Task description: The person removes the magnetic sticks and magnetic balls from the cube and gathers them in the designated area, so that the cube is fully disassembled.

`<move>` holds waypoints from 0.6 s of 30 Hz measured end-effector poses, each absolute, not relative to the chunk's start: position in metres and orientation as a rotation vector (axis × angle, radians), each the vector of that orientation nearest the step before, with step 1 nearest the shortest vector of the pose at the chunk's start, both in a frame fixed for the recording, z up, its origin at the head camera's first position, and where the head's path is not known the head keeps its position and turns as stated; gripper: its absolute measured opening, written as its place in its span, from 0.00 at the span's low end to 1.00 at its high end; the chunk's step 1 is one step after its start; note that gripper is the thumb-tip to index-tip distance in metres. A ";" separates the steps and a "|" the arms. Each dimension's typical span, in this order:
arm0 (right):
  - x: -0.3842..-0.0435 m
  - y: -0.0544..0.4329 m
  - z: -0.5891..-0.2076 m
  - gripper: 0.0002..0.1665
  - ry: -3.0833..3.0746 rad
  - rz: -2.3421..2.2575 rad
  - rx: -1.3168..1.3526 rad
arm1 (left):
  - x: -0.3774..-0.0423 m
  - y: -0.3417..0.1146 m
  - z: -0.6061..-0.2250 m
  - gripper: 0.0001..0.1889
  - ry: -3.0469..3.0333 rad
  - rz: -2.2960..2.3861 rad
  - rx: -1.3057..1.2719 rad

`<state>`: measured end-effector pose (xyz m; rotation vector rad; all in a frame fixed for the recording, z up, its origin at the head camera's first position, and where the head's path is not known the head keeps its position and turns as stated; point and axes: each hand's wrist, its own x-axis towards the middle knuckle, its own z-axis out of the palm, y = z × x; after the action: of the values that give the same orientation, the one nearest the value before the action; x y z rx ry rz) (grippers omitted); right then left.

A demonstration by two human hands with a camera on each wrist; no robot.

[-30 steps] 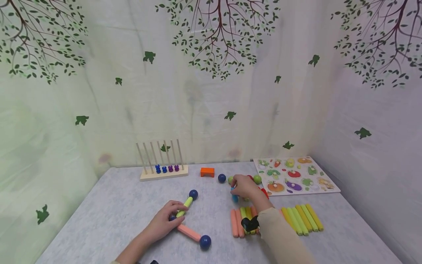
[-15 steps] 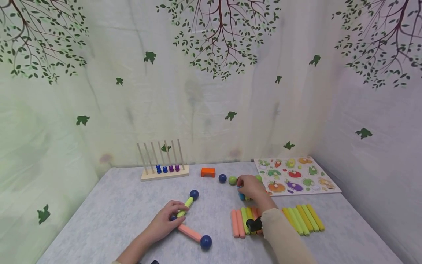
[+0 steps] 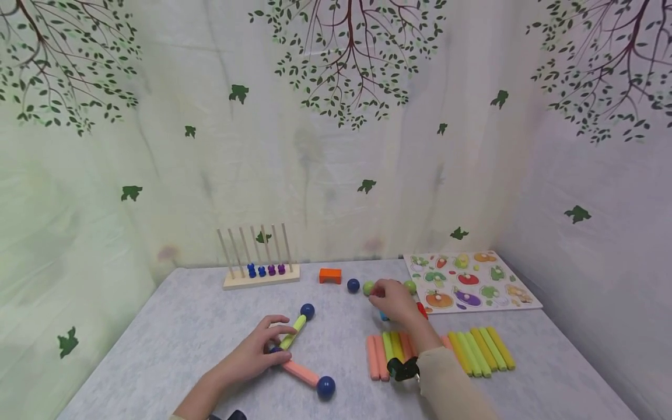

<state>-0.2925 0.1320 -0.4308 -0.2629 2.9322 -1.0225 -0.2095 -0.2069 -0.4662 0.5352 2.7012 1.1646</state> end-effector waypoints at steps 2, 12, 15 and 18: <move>-0.286 0.125 -0.430 0.07 2.895 -1.116 -0.290 | -0.208 -0.211 -0.462 0.17 2.684 1.085 0.564; -0.254 0.091 -0.415 0.08 2.664 -1.274 -0.555 | -0.205 -0.211 -0.462 0.09 2.717 0.917 0.562; -0.245 0.086 -0.414 0.09 2.605 -1.223 -0.685 | -0.204 -0.210 -0.464 0.09 2.753 0.944 0.537; -0.240 0.080 -0.416 0.12 2.561 -1.096 -0.773 | -0.203 -0.208 -0.463 0.08 2.828 0.931 0.506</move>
<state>-0.2402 0.0803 -0.4157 -0.7726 2.5607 -1.0963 -0.2034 -0.2076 -0.4630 0.5056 2.8276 0.9311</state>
